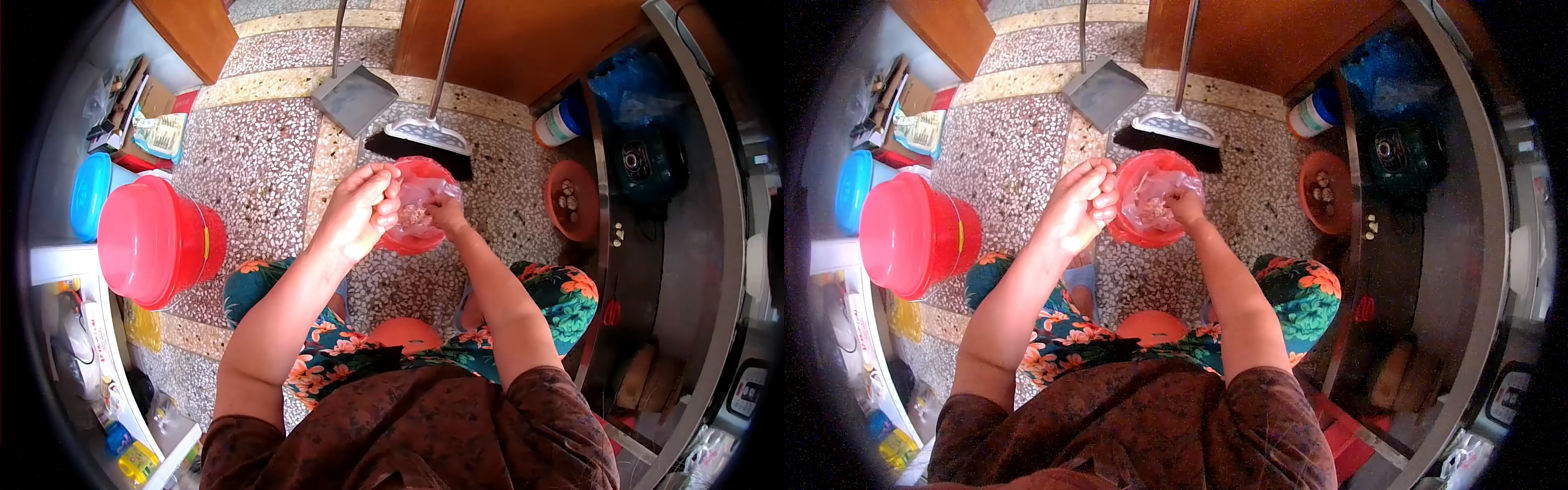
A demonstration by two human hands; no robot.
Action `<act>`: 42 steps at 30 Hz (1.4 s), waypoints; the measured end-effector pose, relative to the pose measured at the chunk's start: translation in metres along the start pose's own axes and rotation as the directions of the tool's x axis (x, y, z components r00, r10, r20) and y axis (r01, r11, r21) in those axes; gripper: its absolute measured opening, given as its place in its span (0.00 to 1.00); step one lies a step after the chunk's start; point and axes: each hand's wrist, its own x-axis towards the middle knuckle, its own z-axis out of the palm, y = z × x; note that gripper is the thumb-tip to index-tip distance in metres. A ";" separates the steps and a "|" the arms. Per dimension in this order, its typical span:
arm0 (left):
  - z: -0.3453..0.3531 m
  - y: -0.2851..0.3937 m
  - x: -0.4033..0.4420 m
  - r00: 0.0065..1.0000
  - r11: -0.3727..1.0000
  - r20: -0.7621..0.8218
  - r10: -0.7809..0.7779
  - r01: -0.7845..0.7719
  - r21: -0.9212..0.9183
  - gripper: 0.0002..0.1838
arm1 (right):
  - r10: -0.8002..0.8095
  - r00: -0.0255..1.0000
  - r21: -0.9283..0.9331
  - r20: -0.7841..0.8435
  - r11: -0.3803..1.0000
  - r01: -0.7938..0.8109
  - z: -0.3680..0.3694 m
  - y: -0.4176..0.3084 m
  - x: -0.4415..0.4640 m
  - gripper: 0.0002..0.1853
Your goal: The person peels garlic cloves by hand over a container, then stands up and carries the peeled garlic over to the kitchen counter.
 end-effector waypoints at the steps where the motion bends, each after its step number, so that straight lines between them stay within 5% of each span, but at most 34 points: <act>1: 0.000 0.000 0.000 1.000 1.000 -0.014 0.006 -0.006 0.013 0.04 | -0.084 0.996 -0.109 -0.031 0.991 0.081 0.001 0.010 0.008 0.06; 6: -0.001 -0.002 0.003 0.998 0.998 -0.050 0.039 -0.036 0.061 0.04 | -0.128 0.989 -0.251 -0.077 0.962 0.105 0.000 0.007 0.007 0.07; 9: 0.001 -0.002 0.007 0.995 0.995 -0.089 0.051 -0.043 0.088 0.04 | 0.061 0.998 0.024 0.021 0.998 -0.062 -0.002 -0.017 -0.009 0.05; 11: 0.006 -0.002 0.009 0.983 0.983 -0.173 0.067 -0.035 0.178 0.05 | 0.176 0.963 0.429 0.205 0.868 -0.250 -0.006 -0.029 -0.018 0.04; 12: 0.006 -0.003 0.012 0.984 0.983 -0.163 0.067 -0.038 0.178 0.05 | 0.170 0.966 0.430 0.197 0.870 -0.241 -0.009 -0.045 -0.028 0.04; 19: 0.021 -0.013 0.027 0.995 0.922 -0.039 0.090 -0.068 0.382 0.07 | -0.084 0.953 0.553 0.292 0.828 -0.097 -0.021 -0.154 -0.122 0.05; 27: 0.041 -0.014 0.027 0.978 0.779 0.024 0.208 -0.181 0.600 0.05 | -0.271 0.916 0.621 0.295 0.783 0.032 -0.041 -0.186 -0.171 0.04; 34: 0.037 -0.026 0.031 0.970 0.590 0.176 0.165 -0.240 0.770 0.08 | -0.407 0.907 0.609 0.105 0.748 0.266 -0.025 -0.185 -0.176 0.02; 42: 0.050 -0.031 0.029 0.963 0.587 0.170 0.208 -0.262 0.766 0.08 | -0.551 0.825 0.418 -0.123 0.726 0.547 -0.023 -0.182 -0.171 0.05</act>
